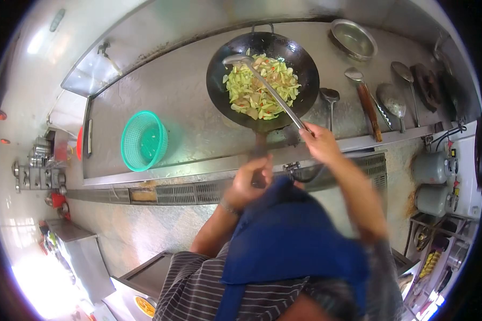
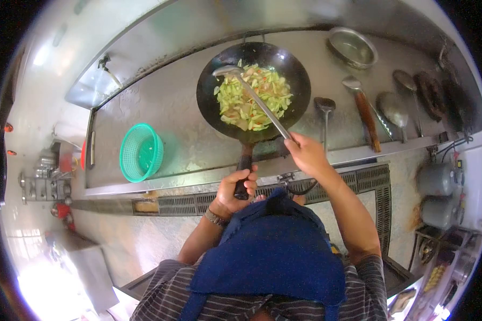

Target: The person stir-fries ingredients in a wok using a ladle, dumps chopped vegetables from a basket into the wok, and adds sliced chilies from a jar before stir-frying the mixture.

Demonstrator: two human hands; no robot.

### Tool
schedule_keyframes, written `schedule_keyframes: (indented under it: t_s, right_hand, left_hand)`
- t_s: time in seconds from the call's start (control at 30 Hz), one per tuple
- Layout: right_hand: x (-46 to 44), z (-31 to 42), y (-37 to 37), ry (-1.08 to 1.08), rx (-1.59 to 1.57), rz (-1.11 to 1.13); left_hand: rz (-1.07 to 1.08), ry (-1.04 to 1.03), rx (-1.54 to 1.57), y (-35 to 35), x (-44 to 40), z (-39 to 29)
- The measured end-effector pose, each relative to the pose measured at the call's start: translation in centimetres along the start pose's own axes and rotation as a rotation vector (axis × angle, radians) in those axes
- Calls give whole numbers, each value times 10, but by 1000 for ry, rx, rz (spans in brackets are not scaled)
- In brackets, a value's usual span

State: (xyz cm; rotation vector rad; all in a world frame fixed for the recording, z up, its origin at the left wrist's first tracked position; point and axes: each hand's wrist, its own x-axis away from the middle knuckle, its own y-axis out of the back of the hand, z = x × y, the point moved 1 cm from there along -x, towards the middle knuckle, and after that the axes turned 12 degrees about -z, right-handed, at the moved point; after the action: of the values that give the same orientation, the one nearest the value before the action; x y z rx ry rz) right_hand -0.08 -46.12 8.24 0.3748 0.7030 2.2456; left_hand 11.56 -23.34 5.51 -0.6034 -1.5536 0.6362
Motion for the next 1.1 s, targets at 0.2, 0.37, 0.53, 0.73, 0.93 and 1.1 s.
schedule_keyframes:
  t_s: [0.2,0.37,0.53,0.73,0.93,1.1]
  right_hand:
    - [47,10,59,136,290,-14]
    - [21,13,60,-13,178,-42]
    - [-17,-7,7,25,108,-145]
    - [59,9,55,51,141,43]
    - [139,22,125,-108,140,63]
    - [153,62,169,-365,124,199]
  left_hand:
    - [-13,-33,-9,-5,8,0]
    - [16,-19,-10,2,1,0]
    - [34,2,17,0,3,-1]
    - [44,-68,-26,1,1,1]
    - [1,-62,-72,-9,10,-1]
    - [23,-72,-99,1,1,-1]
